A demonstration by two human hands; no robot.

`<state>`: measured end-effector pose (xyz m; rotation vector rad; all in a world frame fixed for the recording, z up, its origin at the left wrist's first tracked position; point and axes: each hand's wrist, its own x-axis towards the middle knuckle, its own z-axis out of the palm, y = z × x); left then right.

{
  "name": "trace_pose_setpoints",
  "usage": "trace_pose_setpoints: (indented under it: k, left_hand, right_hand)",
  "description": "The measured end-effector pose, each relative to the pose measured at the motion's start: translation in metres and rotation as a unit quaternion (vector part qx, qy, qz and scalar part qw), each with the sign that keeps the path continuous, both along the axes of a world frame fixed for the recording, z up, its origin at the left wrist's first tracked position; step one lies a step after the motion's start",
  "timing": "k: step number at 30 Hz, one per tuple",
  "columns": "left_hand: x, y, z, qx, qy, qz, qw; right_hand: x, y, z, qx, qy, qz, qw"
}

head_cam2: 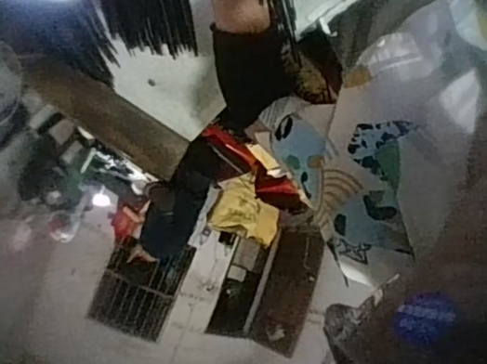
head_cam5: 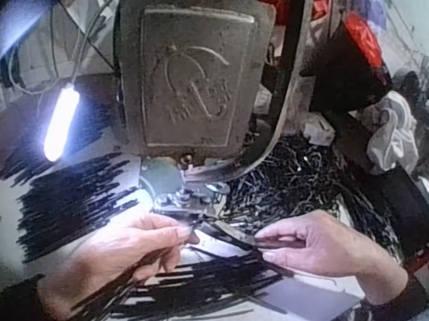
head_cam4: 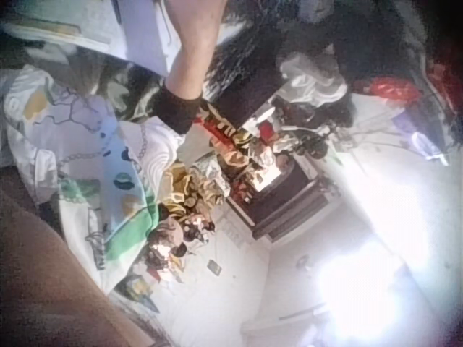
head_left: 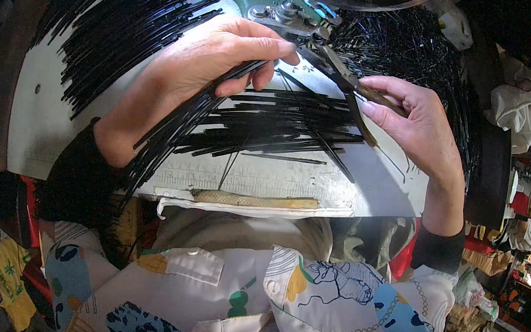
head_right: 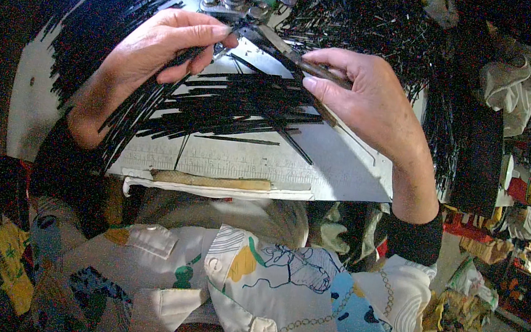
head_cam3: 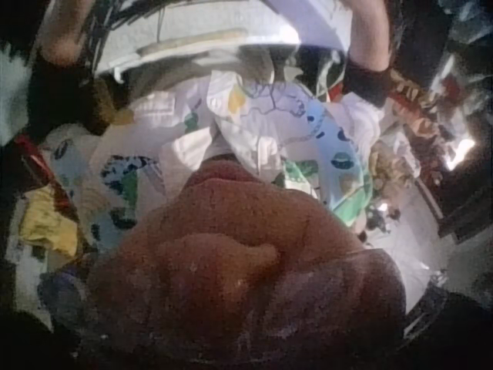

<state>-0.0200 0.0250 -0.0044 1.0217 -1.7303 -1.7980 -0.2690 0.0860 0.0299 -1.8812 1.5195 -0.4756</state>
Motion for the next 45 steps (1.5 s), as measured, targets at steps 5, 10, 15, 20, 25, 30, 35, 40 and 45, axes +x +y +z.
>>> trace_pose_setpoints:
  k: [5,10,15,20,25,30,35,40,45]
  left_hand:
    - [0.0,0.002,0.0,0.014,0.015,0.004,1.0]
    - [0.0,0.003,-0.001,0.013,0.008,0.003,1.0]
    - [-0.001,0.001,-0.001,-0.008,-0.009,0.003,1.0]
    - [-0.006,0.009,0.011,-0.023,-0.013,0.007,1.0]
    - [-0.008,0.022,0.024,-0.038,-0.026,0.001,0.999]
    - [-0.01,0.032,0.033,-0.037,-0.013,-0.005,0.999]
    - [-0.011,0.04,0.015,-0.239,-0.004,0.03,0.97]
    - [-0.015,0.044,0.012,-0.352,-0.043,0.008,0.935]
    - [-0.018,0.048,0.005,-0.473,-0.038,0.015,0.88]
  right_hand:
    - [-0.001,0.001,-0.003,-0.019,-0.01,0.004,1.0]
    - [-0.002,0.002,-0.005,-0.011,-0.012,0.0,1.0]
    - [0.0,0.009,-0.016,-0.013,-0.044,-0.033,0.998]
    - [-0.005,0.016,-0.039,-0.168,-0.01,0.014,0.986]
    - [-0.014,0.023,-0.029,0.06,-0.091,0.016,0.994]
    - [-0.023,0.021,-0.011,0.066,-0.065,0.023,0.995]
    - [-0.029,0.019,-0.012,-0.09,0.089,0.079,0.989]
    - [-0.036,0.02,-0.007,-0.094,0.129,0.084,0.984]
    - [-0.039,0.02,-0.007,-0.14,0.193,0.092,0.967]
